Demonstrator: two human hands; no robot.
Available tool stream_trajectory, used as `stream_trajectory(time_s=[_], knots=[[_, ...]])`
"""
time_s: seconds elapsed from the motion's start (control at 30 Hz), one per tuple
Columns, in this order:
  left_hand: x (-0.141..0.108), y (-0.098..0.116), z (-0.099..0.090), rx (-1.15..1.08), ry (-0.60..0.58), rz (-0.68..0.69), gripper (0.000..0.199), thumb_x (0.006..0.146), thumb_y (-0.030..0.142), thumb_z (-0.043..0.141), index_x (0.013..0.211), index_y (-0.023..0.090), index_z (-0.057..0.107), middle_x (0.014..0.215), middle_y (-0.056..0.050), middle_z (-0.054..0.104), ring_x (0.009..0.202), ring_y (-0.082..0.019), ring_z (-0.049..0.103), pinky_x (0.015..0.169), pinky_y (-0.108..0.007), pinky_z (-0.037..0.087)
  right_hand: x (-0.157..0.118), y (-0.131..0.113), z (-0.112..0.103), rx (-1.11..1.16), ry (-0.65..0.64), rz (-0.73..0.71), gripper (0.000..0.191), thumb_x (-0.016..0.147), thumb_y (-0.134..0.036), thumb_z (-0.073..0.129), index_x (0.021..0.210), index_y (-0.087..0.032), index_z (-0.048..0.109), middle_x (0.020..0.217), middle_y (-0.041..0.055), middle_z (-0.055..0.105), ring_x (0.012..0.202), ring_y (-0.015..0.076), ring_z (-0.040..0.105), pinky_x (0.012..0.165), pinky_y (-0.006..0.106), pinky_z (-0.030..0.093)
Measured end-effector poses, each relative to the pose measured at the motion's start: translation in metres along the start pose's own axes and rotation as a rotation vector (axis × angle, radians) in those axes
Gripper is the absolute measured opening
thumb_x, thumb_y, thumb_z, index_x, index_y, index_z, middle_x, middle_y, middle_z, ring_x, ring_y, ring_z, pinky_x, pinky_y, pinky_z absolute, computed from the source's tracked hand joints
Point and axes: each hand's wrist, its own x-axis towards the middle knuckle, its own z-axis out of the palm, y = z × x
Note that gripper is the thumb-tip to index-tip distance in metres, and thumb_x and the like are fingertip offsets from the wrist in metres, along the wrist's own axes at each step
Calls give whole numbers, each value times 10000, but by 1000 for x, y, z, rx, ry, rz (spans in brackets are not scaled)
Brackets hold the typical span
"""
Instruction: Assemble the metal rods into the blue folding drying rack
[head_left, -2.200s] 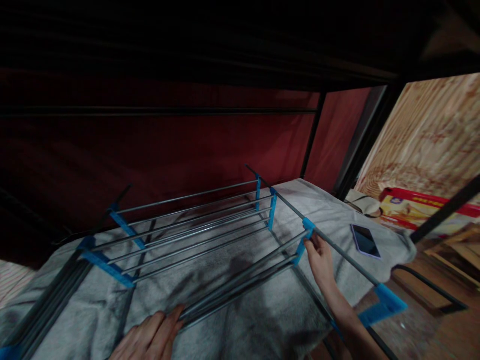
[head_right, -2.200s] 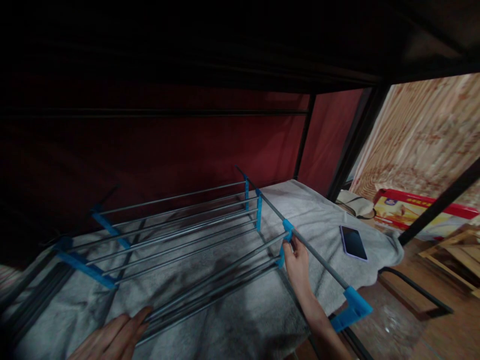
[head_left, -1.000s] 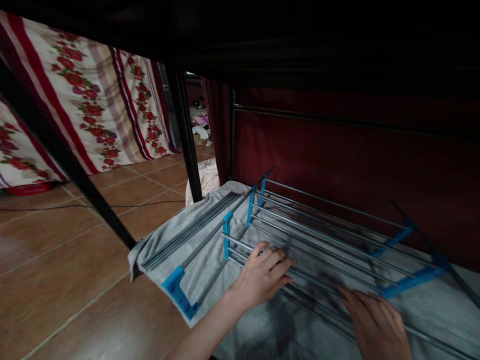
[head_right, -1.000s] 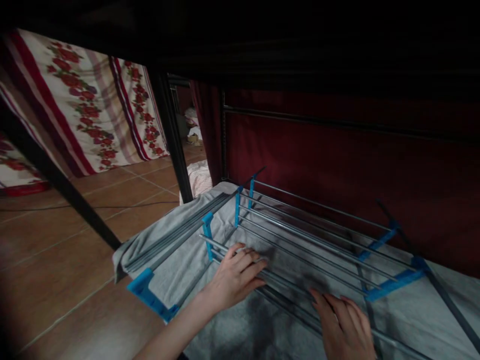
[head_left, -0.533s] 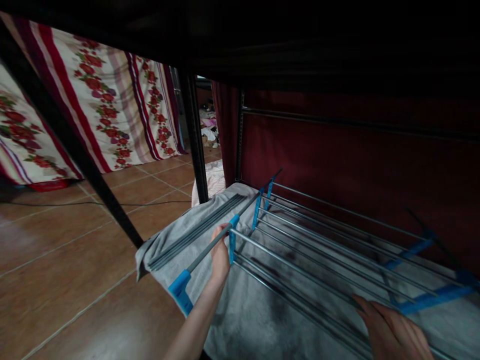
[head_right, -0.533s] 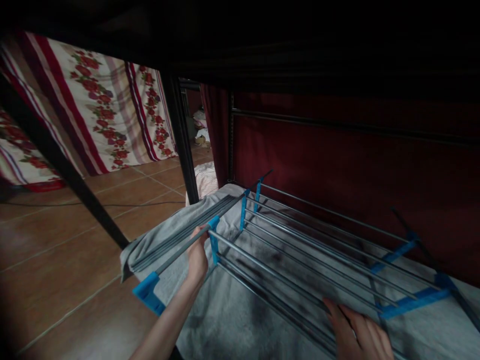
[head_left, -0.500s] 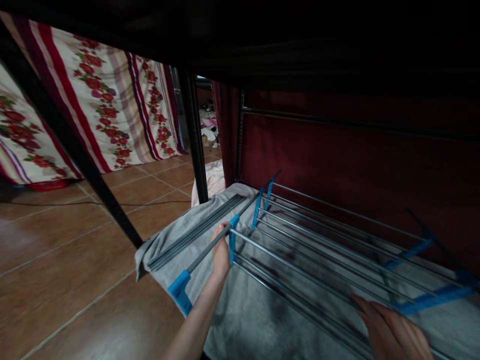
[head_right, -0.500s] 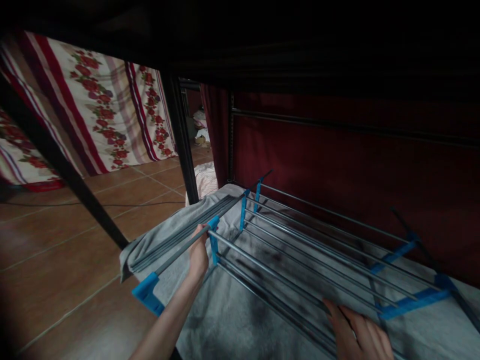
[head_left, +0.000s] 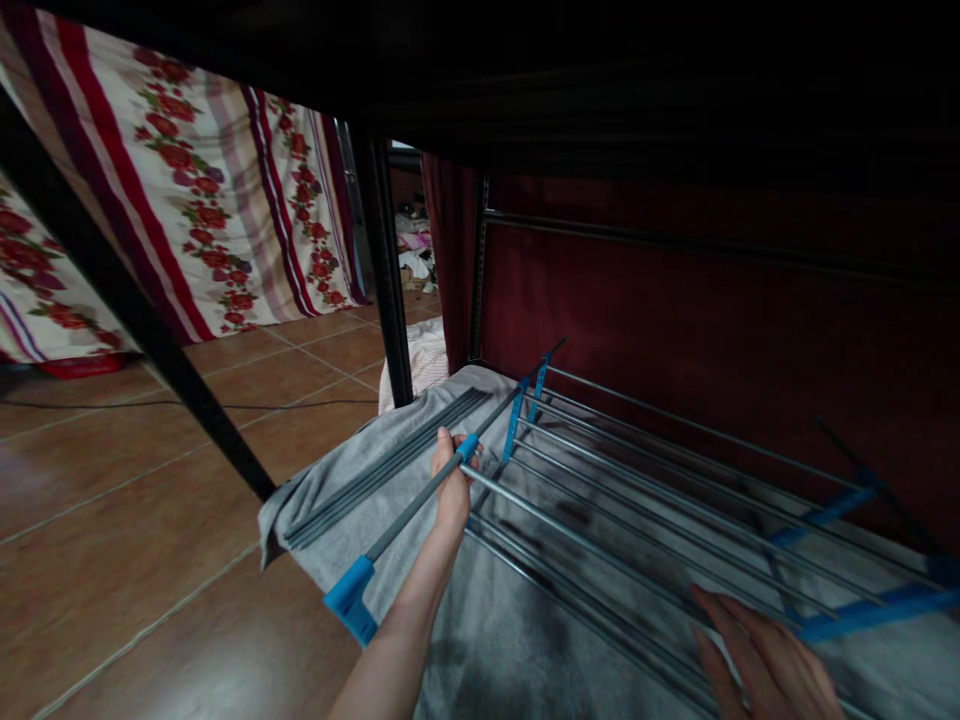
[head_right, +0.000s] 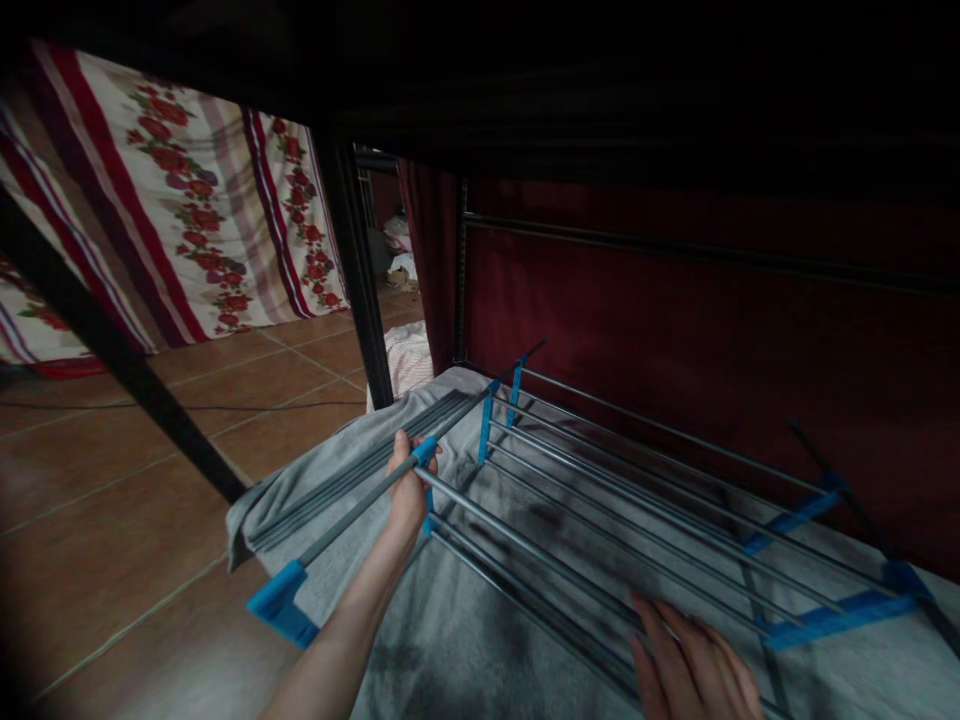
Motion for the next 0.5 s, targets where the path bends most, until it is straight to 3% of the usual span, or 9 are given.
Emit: stream_trajectory(time_s=[0.13,0.27,0.4,0.5], knots=[[-2,3,2,-1,3,-5,751,832,852,333,673,165,592,473,32,410,394,-71,310,350,-209,240,68,-60,20,165,-10,259,367,1001,-305,410,1338,-245,544,1257,81,656,1100,234,605,891,395,452],[-3,6,2,0,2,-12,680,857,798,392,691,169,588,490,31,435,411,-77,357,371,-210,290,151,-118,48,302,-208,296,393,988,-198,403,1373,-210,484,1308,94,618,1107,239,609,915,392,481],[-6,16,-2,75,-1,41,582,953,655,354,699,179,572,588,5,555,548,-121,520,535,-260,461,219,-142,72,287,-372,280,360,978,-131,392,1316,-157,509,1148,114,662,983,247,650,820,378,512],[-8,24,-6,164,-66,98,537,1012,509,274,750,165,593,694,-4,616,702,-158,592,722,-341,496,243,-144,80,252,-499,261,314,1000,-128,319,1217,-157,545,1098,103,664,874,219,679,711,337,511]])
